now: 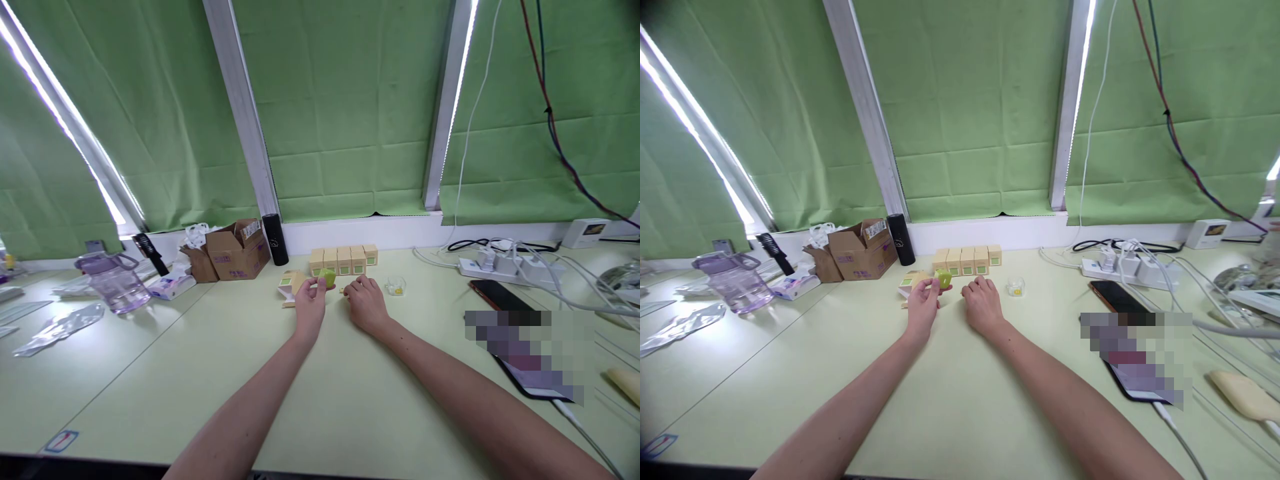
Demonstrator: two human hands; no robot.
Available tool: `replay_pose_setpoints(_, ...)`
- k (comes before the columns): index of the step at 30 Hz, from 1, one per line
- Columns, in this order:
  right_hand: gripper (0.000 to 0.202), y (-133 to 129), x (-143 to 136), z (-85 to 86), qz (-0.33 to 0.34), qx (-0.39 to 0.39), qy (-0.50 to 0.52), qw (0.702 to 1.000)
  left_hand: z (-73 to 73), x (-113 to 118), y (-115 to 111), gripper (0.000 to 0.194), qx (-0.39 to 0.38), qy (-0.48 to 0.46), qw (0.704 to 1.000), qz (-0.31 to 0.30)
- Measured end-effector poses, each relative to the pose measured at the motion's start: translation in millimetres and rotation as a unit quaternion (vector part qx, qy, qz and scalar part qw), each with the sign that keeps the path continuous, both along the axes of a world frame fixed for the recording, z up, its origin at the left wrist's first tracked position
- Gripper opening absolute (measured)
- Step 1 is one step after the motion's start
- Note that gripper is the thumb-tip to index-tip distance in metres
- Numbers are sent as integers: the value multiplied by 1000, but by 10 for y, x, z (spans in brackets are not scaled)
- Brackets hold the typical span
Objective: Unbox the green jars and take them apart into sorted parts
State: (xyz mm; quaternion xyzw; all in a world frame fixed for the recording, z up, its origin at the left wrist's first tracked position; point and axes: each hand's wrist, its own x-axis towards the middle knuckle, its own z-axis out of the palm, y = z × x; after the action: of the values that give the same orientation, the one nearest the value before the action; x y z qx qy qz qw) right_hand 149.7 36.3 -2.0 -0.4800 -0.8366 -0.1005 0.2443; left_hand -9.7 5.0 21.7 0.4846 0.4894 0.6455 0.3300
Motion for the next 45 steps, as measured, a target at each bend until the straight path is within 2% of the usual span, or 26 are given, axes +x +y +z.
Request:
replay_pose_setpoints(5, 21, -310, 165, 73, 41, -31, -22, 998, 11, 43, -31, 51, -54, -115, 986, -105)
replay_pose_setpoints(9, 15, -522, 195, 34, 24, -108, 23, 994, 10, 45, -44, 44, -84, -190, 965, -158)
replay_pose_setpoints(14, 14, -628, 179, 5, 29, -130, 41, 990, 42, 22, -31, 25, -131, -243, 945, -177)
replay_pose_setpoints(20, 14, -633, 186, 51, 35, -136, 18, 990, 89, -65, 14, 22, -132, -251, 943, -174)
replay_pose_setpoints(23, 14, -635, 186, 50, 38, -135, 17, 990, 101, -130, 91, 21, -107, -157, 972, -138)
replay_pose_setpoints(26, 16, -635, 184, 40, 43, -130, 22, 990, 124, -203, 192, 25, -59, -15, 997, -56)
replay_pose_setpoints(28, 16, -633, 183, 34, 44, -127, 26, 991, 149, -257, 248, 25, -19, 98, 995, 7)
replay_pose_setpoints(31, 16, -627, 183, 31, 45, -127, 27, 990, 179, -342, 293, 17, 15, 171, 984, 52)
replay_pose_setpoints(34, 16, -618, 183, 28, 46, -127, 25, 991, 167, -407, 318, 2, 44, 295, 949, 99)
replay_pose_setpoints(37, 16, -607, 184, 16, 47, -122, 24, 991, 114, -437, 363, 10, 52, 465, 875, 123)
replay_pose_setpoints(40, 16, -598, 186, -4, 46, -119, 22, 992, 44, -437, 426, 16, 35, 555, 823, 115)
replay_pose_setpoints(42, 16, -595, 186, -15, 44, -119, 21, 992, -3, -427, 464, 19, 27, 576, 809, 112)
replay_pose_setpoints(45, 15, -597, 184, -16, 43, -122, 20, 991, -64, -411, 497, 24, 20, 581, 806, 110)
